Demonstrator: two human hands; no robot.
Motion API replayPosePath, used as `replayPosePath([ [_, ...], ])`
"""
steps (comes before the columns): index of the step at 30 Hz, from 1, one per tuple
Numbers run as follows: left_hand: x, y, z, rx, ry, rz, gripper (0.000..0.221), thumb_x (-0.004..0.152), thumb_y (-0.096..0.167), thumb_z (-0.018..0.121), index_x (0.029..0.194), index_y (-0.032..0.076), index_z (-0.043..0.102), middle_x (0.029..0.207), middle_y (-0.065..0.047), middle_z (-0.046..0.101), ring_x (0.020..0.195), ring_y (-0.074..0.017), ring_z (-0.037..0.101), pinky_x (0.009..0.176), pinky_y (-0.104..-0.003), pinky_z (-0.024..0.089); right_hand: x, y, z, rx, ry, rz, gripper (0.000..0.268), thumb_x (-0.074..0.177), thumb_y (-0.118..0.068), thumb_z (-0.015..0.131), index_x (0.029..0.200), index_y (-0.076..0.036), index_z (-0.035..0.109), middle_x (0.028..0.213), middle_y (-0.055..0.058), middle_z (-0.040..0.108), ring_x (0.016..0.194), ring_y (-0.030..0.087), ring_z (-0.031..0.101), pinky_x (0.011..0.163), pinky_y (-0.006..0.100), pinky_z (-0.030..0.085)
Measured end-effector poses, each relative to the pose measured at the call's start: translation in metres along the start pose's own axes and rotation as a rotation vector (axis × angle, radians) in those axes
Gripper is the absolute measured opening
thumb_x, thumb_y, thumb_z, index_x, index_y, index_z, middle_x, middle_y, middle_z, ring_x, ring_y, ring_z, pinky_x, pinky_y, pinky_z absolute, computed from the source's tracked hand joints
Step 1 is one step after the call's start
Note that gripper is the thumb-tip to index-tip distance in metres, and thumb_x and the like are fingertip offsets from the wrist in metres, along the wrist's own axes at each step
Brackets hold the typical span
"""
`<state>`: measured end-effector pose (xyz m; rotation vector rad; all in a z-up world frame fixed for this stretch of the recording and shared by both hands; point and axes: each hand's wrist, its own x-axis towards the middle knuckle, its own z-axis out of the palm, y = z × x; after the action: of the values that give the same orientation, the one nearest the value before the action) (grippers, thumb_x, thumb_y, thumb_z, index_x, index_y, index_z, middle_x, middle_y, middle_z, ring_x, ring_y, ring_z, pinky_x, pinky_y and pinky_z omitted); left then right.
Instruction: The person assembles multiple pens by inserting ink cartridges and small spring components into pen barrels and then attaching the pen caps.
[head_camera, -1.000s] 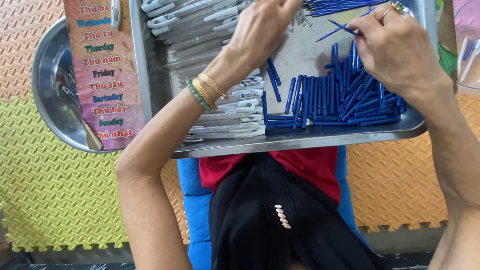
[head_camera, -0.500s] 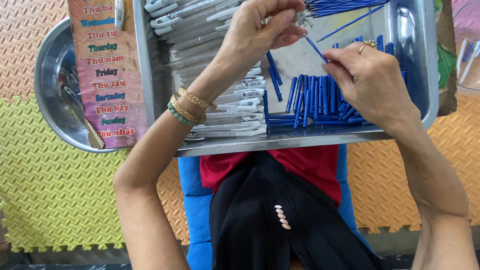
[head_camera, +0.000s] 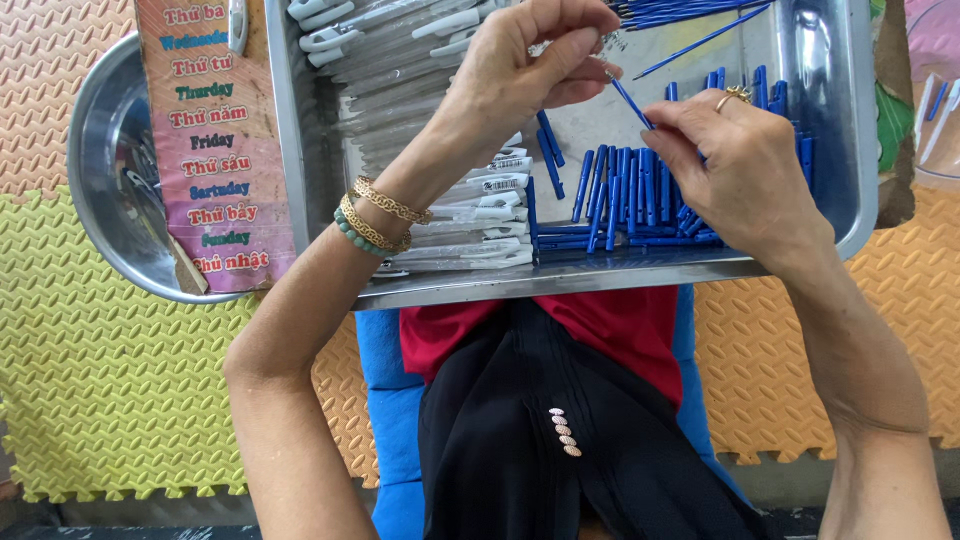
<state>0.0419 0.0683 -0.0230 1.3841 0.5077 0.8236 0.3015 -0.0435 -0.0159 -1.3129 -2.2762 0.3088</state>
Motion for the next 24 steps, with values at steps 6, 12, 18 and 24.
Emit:
replayPosePath([
  [6,-0.005,0.007,0.0,0.21,0.052,0.076,0.023,0.117,0.016,0.061,0.135,0.003,0.067,0.128,-0.015,0.078,0.113,-0.0217,0.087,0.098,-0.028,0.075,-0.001,0.0,0.0,0.007,0.024,-0.004,0.022,0.119,0.003,0.078,0.137,0.015,0.079,0.123,0.03,0.08,0.111,0.039,0.077,0.099,0.046,0.062],
  [12,-0.003,0.012,0.015,0.477,0.022,0.14,0.018,0.11,0.008,0.062,0.123,0.006,0.075,0.102,-0.007,0.085,0.092,-0.0139,0.088,0.08,-0.023,0.07,0.005,-0.013,-0.001,0.061,0.094,0.034,0.024,0.118,-0.004,0.073,0.142,0.001,0.075,0.135,0.019,0.081,0.119,0.035,0.077,0.102,0.044,0.056],
  [18,-0.006,0.011,0.012,0.367,0.052,0.078,0.034,0.111,0.022,0.074,0.144,0.012,0.071,0.112,-0.011,0.086,0.101,-0.0167,0.083,0.088,-0.033,0.069,0.017,-0.03,-0.008,0.206,0.255,0.048,0.022,0.112,-0.009,0.07,0.132,-0.004,0.078,0.101,0.02,0.078,0.094,0.043,0.076,0.085,0.05,0.06],
  [24,-0.049,0.029,-0.015,1.002,-0.035,0.051,0.033,0.105,0.033,0.077,0.133,0.016,0.077,0.11,-0.014,0.083,0.108,-0.0354,0.079,0.09,-0.053,0.062,-0.008,-0.021,0.001,0.302,0.282,0.111,0.028,0.109,-0.011,0.071,0.136,-0.011,0.079,0.091,0.011,0.08,0.085,0.03,0.08,0.083,0.041,0.063],
])
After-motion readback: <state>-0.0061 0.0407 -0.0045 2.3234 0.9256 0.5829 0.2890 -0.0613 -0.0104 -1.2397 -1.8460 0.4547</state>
